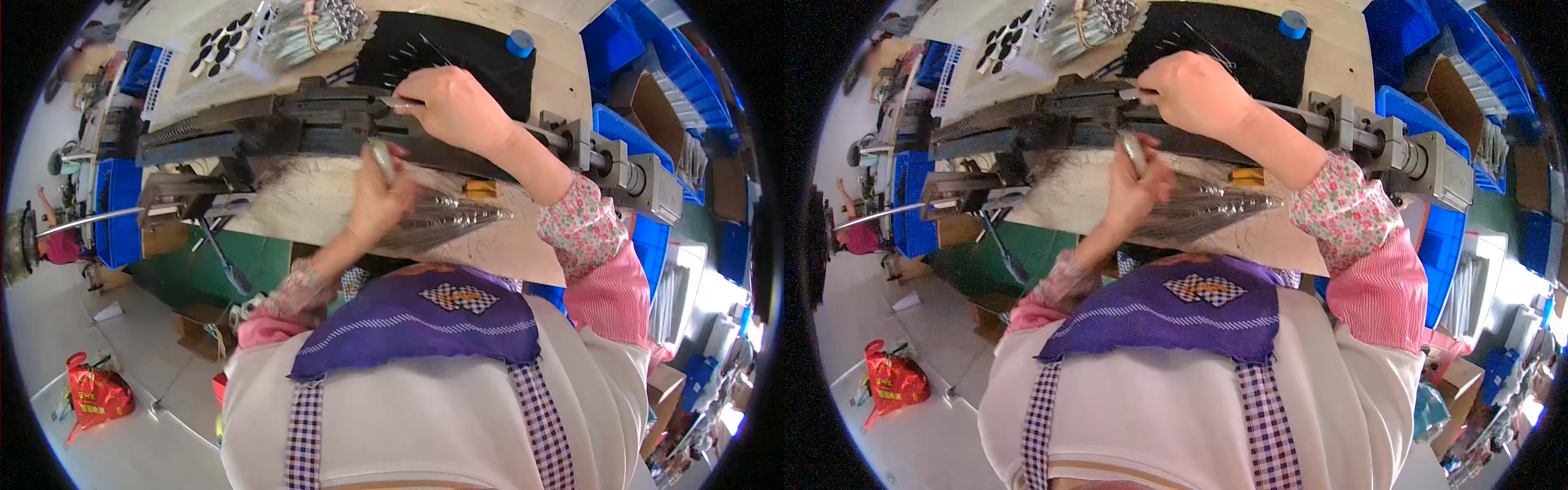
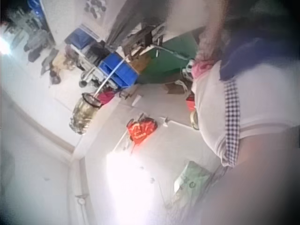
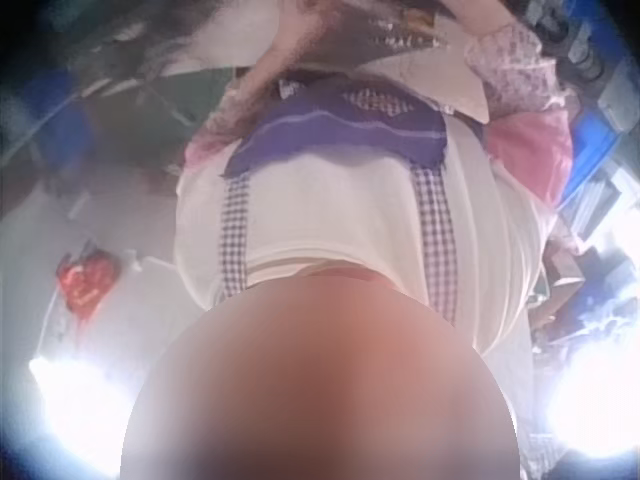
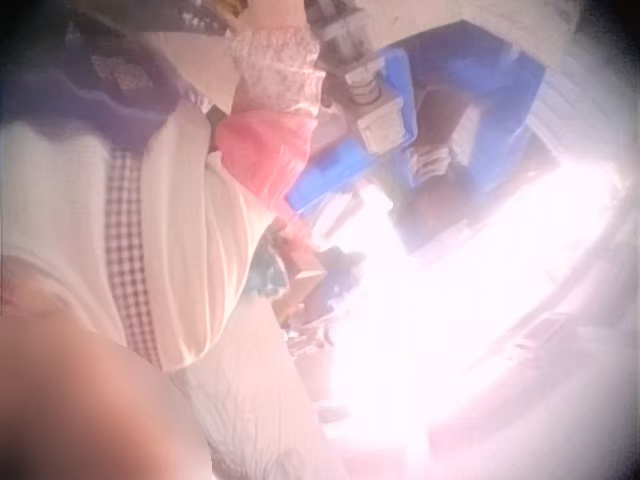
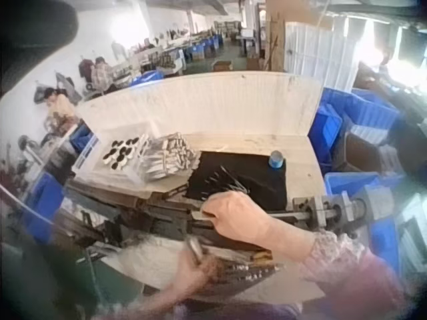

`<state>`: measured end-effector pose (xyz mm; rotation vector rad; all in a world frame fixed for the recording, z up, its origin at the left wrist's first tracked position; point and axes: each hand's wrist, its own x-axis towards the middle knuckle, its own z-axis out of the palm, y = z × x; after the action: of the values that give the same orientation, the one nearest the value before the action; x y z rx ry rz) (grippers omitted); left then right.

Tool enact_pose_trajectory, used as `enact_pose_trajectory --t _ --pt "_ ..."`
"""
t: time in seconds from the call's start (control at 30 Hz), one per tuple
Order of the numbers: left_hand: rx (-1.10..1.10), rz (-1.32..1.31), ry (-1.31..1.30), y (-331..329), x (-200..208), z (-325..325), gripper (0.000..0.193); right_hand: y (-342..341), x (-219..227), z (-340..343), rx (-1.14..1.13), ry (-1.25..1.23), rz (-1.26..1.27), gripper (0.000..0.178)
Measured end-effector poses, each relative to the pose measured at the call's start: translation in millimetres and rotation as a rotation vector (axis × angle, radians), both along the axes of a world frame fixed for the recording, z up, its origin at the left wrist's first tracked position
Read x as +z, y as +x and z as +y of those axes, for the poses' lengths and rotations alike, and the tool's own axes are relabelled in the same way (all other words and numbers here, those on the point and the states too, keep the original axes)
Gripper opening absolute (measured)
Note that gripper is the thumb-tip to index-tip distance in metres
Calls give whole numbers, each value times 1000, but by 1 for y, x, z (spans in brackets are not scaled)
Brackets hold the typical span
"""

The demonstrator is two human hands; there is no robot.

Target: The recorder is assembling small metal brushes by inserting thin bristles into a metal base using a machine.

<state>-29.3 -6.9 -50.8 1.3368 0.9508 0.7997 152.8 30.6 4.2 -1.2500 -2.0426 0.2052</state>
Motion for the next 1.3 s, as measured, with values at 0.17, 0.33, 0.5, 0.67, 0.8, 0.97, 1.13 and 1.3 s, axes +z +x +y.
enact_pose_trajectory --t 0.17,0.33,0.5,0.67,0.8,0.97,1.13,1.3 --pt "-94 159 85 -16 12 5 19 -1 16 -16 -124 105 -123 19" --pt "390 -12 -370 -122 -15 13 38 9 -23 -126 -96 -397 -218 45" --pt "826 1076 1190 -205 11 -2 14 23 -81 -137 -329 -598 -374 26" --pt "1034 802 357 -231 -8 -26 43 12 -74 -136 -324 -374 -365 11" --pt "813 1167 836 -158 -15 -33 43 -5 -35 -95 -374 -74 -203 11" --pt "600 -85 -325 -152 -21 29 43 13 -68 -59 -461 -127 -327 17" --pt "533 -159 -416 -145 -24 57 40 23 -75 -73 -464 -227 -282 22" --pt "701 -290 -241 -121 -32 44 22 23 -74 -77 -468 -286 -229 18"
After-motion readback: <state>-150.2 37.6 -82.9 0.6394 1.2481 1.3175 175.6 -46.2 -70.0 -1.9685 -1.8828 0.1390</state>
